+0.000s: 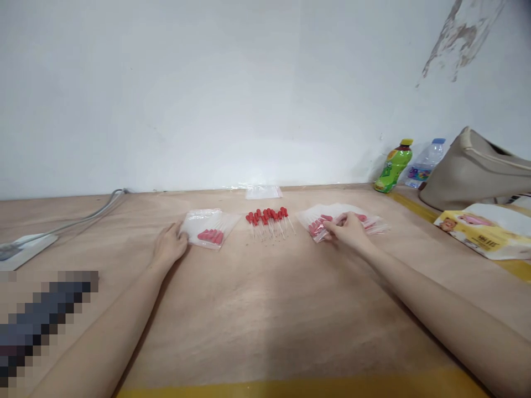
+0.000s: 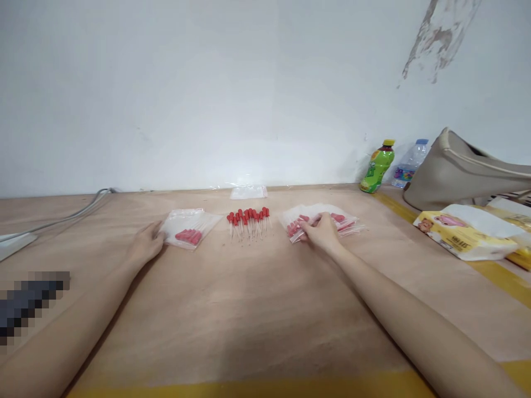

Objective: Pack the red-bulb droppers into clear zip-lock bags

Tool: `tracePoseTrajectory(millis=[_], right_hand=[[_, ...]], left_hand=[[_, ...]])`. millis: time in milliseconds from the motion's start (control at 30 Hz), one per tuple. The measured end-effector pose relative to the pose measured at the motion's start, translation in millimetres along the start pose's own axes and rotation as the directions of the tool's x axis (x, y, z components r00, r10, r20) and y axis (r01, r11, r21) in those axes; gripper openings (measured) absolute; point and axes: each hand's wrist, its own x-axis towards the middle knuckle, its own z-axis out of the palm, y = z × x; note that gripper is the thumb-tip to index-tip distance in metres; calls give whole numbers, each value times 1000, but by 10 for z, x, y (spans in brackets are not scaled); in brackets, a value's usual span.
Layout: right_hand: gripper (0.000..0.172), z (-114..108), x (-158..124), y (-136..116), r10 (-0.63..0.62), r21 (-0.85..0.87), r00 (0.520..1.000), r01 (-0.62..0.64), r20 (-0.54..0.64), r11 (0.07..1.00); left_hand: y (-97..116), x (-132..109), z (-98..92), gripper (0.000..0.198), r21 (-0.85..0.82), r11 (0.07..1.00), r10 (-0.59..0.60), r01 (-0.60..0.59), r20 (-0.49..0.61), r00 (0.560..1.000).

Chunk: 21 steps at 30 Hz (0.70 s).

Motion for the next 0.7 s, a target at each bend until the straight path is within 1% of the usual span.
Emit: tracePoseTrajectory(millis=[33,67,100,133,167,233,300,367,467,533,567,633,667,700], right_hand=[[48,-36,-14,-13,-40,-167,998,31,-49,985],[55,-74,-32,-35,-84,-333,992,49,-92,942],[60,-109,-56,-63,-138,-468,983,66,-121,881],[61,-136,-84,-95,-193,-554,971,86,-139,828],[60,-152,-117,-126,-241,-609,959,104,-147,787],[46,-147,-192,-185,-340,-677,931,169,-128,716],[28,-91,-263,-236,-437,-718,899,279,-38,638],[19,7,-304,-282,-464,-734,881,377,95,565],[18,214,-265,-340,-397,-725,871,471,291,503],[19,377,-176,-367,-311,-712,868,496,388,496],[19,461,-122,-377,-253,-715,874,485,415,503],[21,624,-14,-394,-147,-733,895,431,420,527],[22,699,34,-400,-109,-742,904,403,413,536],[24,768,77,-405,-81,-748,910,382,406,543]], left_hand=[[-30,14,12,40,8,1000,-22,22,28,999],[-46,24,24,38,14,999,-41,41,53,998],[-51,30,36,35,19,998,-58,57,72,996],[-47,34,46,33,23,997,-73,72,82,994],[-36,33,53,30,26,996,-88,86,83,993],[-4,22,59,27,28,993,-113,112,61,992],[35,-1,52,23,22,992,-125,125,21,992],[77,-33,30,20,6,992,-123,124,-32,992],[143,-75,-34,23,-41,994,-103,98,-158,982],[192,-88,-89,28,-73,995,-86,69,-274,958],[220,-90,-116,29,-102,994,-77,44,-344,936],[292,-92,-163,30,-210,977,-76,-25,-459,885],[341,-98,-180,31,-288,955,-73,-74,-469,880],[398,-112,-192,31,-368,921,-54,-126,-442,895]])
